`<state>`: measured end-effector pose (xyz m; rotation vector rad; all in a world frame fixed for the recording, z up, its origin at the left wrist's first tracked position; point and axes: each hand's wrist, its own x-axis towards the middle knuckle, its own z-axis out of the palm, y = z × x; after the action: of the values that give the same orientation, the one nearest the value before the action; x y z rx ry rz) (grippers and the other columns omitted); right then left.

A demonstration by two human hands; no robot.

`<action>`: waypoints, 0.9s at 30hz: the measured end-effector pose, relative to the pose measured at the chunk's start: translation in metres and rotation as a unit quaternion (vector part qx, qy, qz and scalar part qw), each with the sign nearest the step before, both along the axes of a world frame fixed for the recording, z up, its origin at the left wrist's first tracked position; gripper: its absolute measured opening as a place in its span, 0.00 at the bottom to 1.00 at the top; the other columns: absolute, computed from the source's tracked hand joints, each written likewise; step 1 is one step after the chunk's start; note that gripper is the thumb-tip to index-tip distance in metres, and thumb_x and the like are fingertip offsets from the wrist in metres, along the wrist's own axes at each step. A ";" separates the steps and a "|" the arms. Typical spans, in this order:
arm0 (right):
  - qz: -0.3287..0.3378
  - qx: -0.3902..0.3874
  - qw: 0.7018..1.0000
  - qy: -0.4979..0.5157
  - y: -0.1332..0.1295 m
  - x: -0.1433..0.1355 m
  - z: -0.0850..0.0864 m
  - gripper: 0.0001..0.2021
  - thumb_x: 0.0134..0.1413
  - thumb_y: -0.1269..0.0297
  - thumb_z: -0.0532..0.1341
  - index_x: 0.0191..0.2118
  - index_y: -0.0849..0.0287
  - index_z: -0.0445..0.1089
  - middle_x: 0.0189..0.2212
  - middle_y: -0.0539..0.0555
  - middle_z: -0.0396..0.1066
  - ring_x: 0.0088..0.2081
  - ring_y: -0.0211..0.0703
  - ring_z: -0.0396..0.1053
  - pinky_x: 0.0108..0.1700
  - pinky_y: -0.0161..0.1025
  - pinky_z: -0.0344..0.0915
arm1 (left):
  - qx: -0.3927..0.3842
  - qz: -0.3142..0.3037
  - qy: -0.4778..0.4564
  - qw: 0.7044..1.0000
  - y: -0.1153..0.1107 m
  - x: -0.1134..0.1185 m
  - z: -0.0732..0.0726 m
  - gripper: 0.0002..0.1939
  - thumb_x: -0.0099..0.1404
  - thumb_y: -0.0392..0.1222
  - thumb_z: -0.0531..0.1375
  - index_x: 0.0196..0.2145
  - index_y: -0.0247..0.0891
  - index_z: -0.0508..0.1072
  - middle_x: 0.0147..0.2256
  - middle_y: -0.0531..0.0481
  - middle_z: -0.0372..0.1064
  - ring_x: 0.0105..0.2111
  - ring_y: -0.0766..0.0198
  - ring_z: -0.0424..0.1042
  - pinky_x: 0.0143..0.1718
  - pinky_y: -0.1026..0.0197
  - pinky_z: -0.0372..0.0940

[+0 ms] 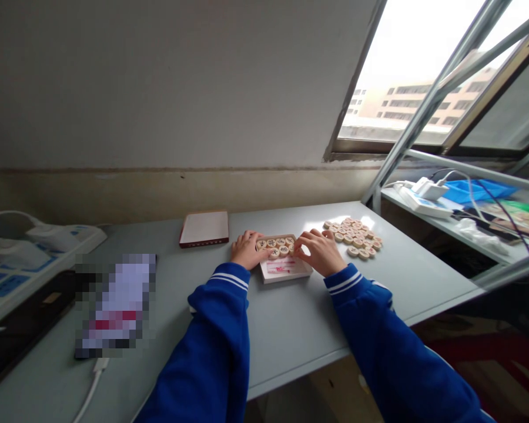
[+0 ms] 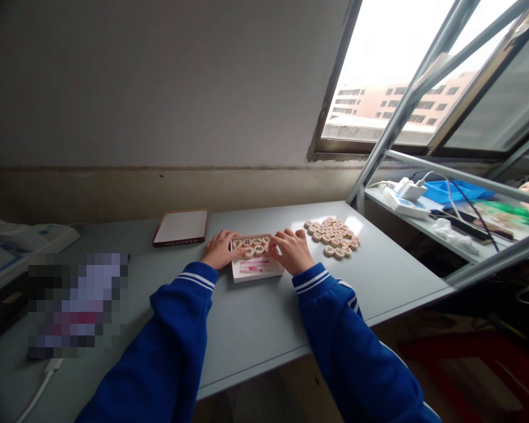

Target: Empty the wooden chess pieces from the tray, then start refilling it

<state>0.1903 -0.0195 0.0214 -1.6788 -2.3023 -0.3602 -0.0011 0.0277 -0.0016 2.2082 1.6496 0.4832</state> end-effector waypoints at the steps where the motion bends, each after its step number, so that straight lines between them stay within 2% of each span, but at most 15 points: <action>1: -0.001 0.004 1.000 -0.004 0.000 -0.001 0.000 0.04 0.48 0.64 0.58 0.27 0.53 0.69 0.31 0.47 0.70 0.36 0.40 0.61 0.38 0.41 0.43 | 0.001 0.000 0.000 1.000 0.000 0.000 0.000 0.23 0.53 0.54 0.55 0.46 0.45 0.64 0.49 0.50 0.59 0.49 0.56 0.59 0.49 0.55 0.54; 5: 0.003 0.016 1.000 -0.007 -0.001 -0.002 0.003 0.06 0.51 0.63 0.57 0.27 0.53 0.70 0.32 0.47 0.70 0.37 0.40 0.61 0.39 0.41 0.43 | 0.005 0.003 0.001 1.000 0.000 0.000 0.000 0.23 0.53 0.54 0.55 0.45 0.45 0.64 0.48 0.50 0.59 0.48 0.55 0.59 0.49 0.54 0.54; 8: -0.007 0.031 0.999 0.007 -0.005 0.012 0.006 0.08 0.53 0.61 0.54 0.30 0.51 0.71 0.35 0.47 0.70 0.37 0.40 0.61 0.39 0.41 0.44 | 0.006 0.004 0.003 1.000 -0.001 0.000 0.000 0.22 0.53 0.54 0.54 0.45 0.45 0.64 0.48 0.50 0.59 0.48 0.55 0.59 0.49 0.54 0.54; 10: -0.044 0.056 0.997 0.013 -0.009 0.031 0.005 0.08 0.53 0.61 0.54 0.32 0.51 0.70 0.36 0.48 0.70 0.39 0.41 0.61 0.39 0.41 0.44 | 0.005 0.005 0.003 1.000 -0.001 0.000 0.001 0.22 0.54 0.54 0.54 0.45 0.45 0.64 0.48 0.49 0.59 0.48 0.55 0.59 0.49 0.54 0.54; 13: -0.147 0.096 0.984 0.001 -0.018 0.068 -0.001 0.09 0.51 0.59 0.55 0.34 0.53 0.71 0.39 0.52 0.69 0.42 0.46 0.59 0.37 0.42 0.45 | 0.004 0.009 0.001 1.000 -0.001 0.001 0.000 0.21 0.54 0.53 0.54 0.45 0.45 0.64 0.49 0.50 0.59 0.49 0.55 0.58 0.49 0.55 0.54; 16: -0.213 0.092 0.972 -0.019 -0.029 0.100 -0.010 0.12 0.50 0.56 0.54 0.35 0.53 0.71 0.40 0.55 0.68 0.41 0.49 0.58 0.34 0.42 0.45 | 0.006 0.009 -0.002 1.000 -0.001 0.001 0.000 0.20 0.55 0.53 0.53 0.45 0.45 0.64 0.48 0.49 0.59 0.49 0.56 0.58 0.49 0.55 0.54; 20: -0.210 0.072 0.974 -0.037 -0.042 0.118 -0.019 0.13 0.50 0.55 0.53 0.34 0.52 0.71 0.39 0.55 0.68 0.40 0.49 0.58 0.34 0.43 0.45 | 0.005 0.008 -0.002 1.000 -0.001 0.001 0.000 0.19 0.57 0.53 0.52 0.45 0.45 0.64 0.48 0.50 0.59 0.49 0.56 0.58 0.50 0.56 0.53; 27: -0.188 0.062 0.980 -0.001 -0.044 0.116 -0.020 0.15 0.51 0.53 0.51 0.27 0.54 0.70 0.38 0.52 0.69 0.42 0.48 0.60 0.34 0.42 0.44 | 0.006 0.011 -0.007 1.000 -0.001 0.001 0.001 0.19 0.56 0.52 0.52 0.44 0.45 0.65 0.48 0.50 0.59 0.49 0.56 0.59 0.49 0.55 0.54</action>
<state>0.3063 -0.0638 0.0010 -2.0430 -1.9098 -0.5677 -0.0006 0.0268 -0.0011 2.1911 1.6705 0.5138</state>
